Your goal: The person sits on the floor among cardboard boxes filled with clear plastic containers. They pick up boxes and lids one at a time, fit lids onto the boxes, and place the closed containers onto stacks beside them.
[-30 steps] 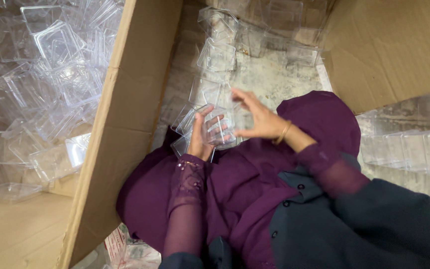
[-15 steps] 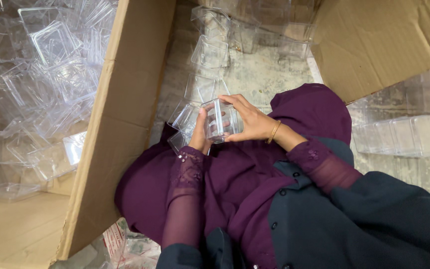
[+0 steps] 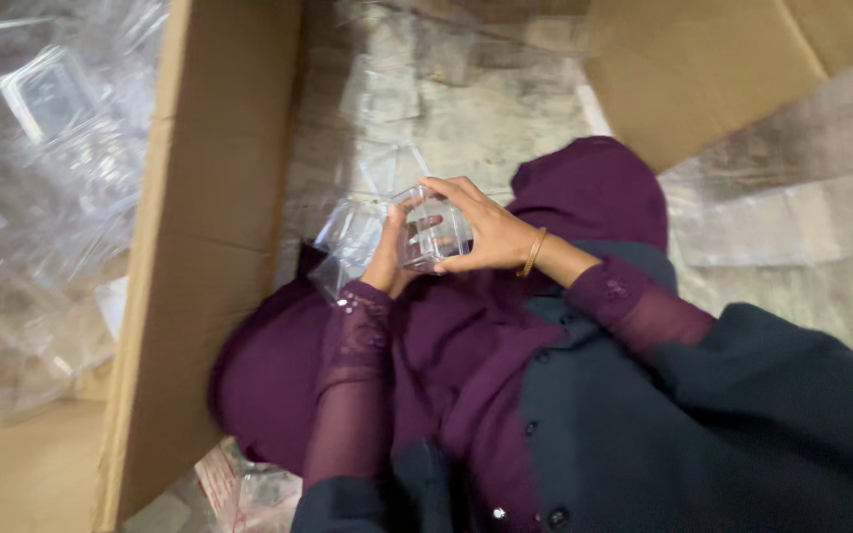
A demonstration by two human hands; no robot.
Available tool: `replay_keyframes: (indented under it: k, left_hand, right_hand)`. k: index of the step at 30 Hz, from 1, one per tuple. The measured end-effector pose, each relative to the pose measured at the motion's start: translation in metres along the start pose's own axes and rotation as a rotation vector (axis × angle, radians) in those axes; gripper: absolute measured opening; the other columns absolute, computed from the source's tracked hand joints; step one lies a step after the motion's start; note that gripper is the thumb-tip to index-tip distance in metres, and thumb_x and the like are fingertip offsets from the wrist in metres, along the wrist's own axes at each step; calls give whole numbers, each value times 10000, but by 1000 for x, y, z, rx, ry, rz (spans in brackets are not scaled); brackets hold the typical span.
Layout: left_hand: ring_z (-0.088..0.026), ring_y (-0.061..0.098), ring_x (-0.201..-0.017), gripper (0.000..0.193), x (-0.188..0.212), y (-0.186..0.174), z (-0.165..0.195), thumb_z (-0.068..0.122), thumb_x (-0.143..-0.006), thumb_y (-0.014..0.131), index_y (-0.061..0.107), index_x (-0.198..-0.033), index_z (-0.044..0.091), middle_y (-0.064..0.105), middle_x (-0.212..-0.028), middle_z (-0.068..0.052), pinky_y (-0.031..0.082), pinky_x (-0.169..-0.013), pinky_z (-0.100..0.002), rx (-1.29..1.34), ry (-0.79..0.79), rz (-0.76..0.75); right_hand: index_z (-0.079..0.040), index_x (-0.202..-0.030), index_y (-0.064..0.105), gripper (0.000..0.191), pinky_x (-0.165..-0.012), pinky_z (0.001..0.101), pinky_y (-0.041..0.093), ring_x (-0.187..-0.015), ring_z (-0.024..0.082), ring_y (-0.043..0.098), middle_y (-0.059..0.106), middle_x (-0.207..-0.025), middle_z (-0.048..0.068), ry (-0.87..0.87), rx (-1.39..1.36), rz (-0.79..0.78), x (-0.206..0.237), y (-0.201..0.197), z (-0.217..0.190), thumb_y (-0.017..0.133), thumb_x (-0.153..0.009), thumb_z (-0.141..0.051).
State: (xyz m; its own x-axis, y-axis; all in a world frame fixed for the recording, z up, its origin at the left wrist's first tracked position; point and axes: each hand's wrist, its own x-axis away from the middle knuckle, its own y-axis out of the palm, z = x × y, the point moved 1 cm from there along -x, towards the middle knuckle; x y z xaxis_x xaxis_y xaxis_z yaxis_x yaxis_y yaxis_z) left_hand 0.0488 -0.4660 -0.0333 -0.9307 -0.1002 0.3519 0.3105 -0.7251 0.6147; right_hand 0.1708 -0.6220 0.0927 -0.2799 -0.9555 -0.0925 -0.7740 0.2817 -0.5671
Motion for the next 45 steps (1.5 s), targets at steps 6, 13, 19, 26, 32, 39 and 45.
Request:
replay_keyframes:
  k: [6,13,19,26,32,39,45]
  left_hand:
    - [-250,633,-1210,487,-16,-35,27,308,-973,605,554,-1416,111,602,-1412,-99,538,-942,-394,-958,403,502]
    - [-477,282,-1392,685,-20,-44,32,354,-925,752,402,-1478,153,286,-1517,-264,291,-1021,-734,-1510,-117,871]
    - [-459,501,-1293,600,-14,-47,21,100,-904,742,508,-1453,165,521,-1397,-227,468,-1047,-555,-1614,165,816]
    - [-304,677,-1066,699,-17,-41,15,-100,-868,660,486,-1496,155,622,-1254,-161,584,-864,-421,-1308,434,696]
    - [-265,705,-1051,505,-15,-16,46,15,-948,685,523,-1424,67,672,-1229,-160,582,-867,-374,-1191,577,415]
    - [-237,719,-1019,361,20,-17,76,71,-955,677,614,-1310,47,708,-1184,-142,577,-852,-344,-1167,582,310]
    - [-224,742,-955,335,-17,-35,81,96,-949,667,639,-1283,89,735,-1142,-110,587,-791,-333,-1061,447,429]
  right_hand:
    - [-73,-1646,250,1096,-1190,438,408,-1354,360,475,428,-1441,207,121,283,330,107,-88,-19,878,-791,-350]
    - [-100,-1566,430,870,-1149,549,384,-1364,388,446,479,-1438,187,580,910,804,280,-184,-15,880,-881,-392]
    - [-134,-1519,533,825,-1018,594,350,-1331,393,422,477,-1402,168,877,999,886,336,-205,32,851,-803,-393]
    - [-76,-1541,511,862,-1022,636,325,-1315,446,396,454,-1430,223,872,1041,867,337,-201,43,860,-837,-430]
    - [-82,-1430,535,528,-1179,471,357,-1365,329,468,522,-1413,151,390,879,956,267,-187,14,705,-938,-173]
    - [-86,-1296,662,454,-1134,521,387,-1371,385,500,606,-1368,159,140,584,489,31,-131,92,757,-874,-223]
    - [-77,-1423,583,702,-988,791,262,-1271,543,435,526,-1359,289,386,795,433,-128,-154,165,741,-790,-337]
